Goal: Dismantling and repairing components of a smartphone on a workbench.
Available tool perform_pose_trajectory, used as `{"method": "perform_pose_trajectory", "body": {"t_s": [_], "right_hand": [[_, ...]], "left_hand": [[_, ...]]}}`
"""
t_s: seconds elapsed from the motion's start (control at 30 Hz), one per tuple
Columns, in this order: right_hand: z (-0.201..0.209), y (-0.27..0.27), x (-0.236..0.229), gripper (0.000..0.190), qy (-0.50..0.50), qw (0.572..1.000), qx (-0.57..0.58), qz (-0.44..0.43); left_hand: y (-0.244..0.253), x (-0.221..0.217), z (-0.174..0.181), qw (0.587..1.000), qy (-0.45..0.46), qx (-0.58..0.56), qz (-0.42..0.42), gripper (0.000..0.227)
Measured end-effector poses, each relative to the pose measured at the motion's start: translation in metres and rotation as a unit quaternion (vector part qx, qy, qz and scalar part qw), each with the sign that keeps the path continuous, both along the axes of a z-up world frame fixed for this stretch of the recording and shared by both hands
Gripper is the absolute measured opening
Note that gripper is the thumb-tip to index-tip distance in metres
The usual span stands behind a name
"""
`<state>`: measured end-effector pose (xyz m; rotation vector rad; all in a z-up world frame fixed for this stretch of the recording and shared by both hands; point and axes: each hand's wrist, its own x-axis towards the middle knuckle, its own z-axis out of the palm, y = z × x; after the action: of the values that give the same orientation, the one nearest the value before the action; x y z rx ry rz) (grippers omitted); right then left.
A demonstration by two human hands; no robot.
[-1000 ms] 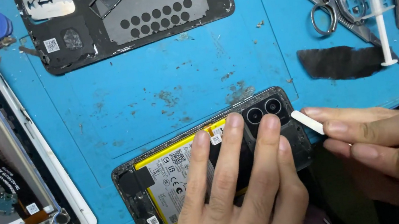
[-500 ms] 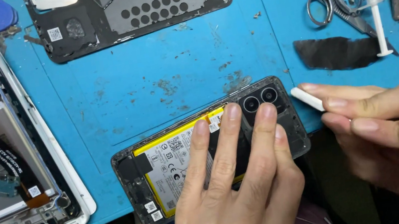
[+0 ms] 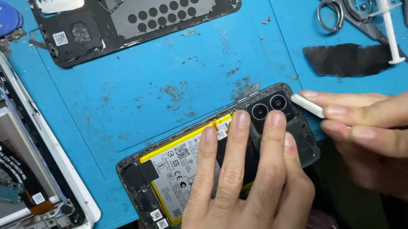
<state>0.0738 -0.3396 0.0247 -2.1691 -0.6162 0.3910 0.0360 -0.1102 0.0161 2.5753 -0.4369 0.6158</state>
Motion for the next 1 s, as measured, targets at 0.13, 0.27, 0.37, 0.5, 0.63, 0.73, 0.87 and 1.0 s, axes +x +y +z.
{"method": "perform_pose_trajectory", "body": {"t_s": [0.13, 0.27, 0.37, 0.5, 0.63, 0.73, 0.87, 1.0], "right_hand": [[-0.002, 0.0, 0.001, 0.033, 0.032, 0.999, -0.002, -0.037], [0.002, 0.009, -0.003, 0.022, 0.005, 0.998, 0.004, -0.062], [-0.014, 0.006, -0.013, 0.034, -0.048, 0.996, 0.023, -0.077], [-0.004, 0.005, -0.006, 0.036, 0.028, 0.997, -0.006, -0.067], [-0.016, 0.006, -0.014, 0.029, -0.076, 0.995, 0.026, -0.055], [-0.017, 0.0, -0.016, 0.034, -0.083, 0.994, 0.039, -0.062], [-0.003, 0.01, 0.014, 0.043, -0.044, 0.998, -0.02, 0.046], [-0.005, 0.016, -0.01, 0.028, -0.066, 0.992, 0.035, -0.101]], "left_hand": [[0.002, 0.0, -0.001, 1.0, 0.0, -0.005, 0.002, 0.006], [0.0, -0.001, -0.001, 1.0, 0.006, 0.004, 0.001, 0.007], [0.0, -0.001, 0.001, 1.0, 0.018, -0.01, -0.006, 0.008], [0.004, 0.0, -0.001, 1.0, -0.006, 0.003, -0.01, 0.006], [0.001, -0.001, -0.001, 1.0, -0.008, -0.001, -0.01, 0.006], [0.003, -0.001, -0.001, 1.0, -0.006, -0.002, -0.01, 0.006], [0.003, 0.0, -0.002, 1.0, -0.024, 0.015, -0.012, 0.006], [0.003, -0.001, -0.001, 1.0, -0.023, 0.016, -0.011, 0.006]]}}
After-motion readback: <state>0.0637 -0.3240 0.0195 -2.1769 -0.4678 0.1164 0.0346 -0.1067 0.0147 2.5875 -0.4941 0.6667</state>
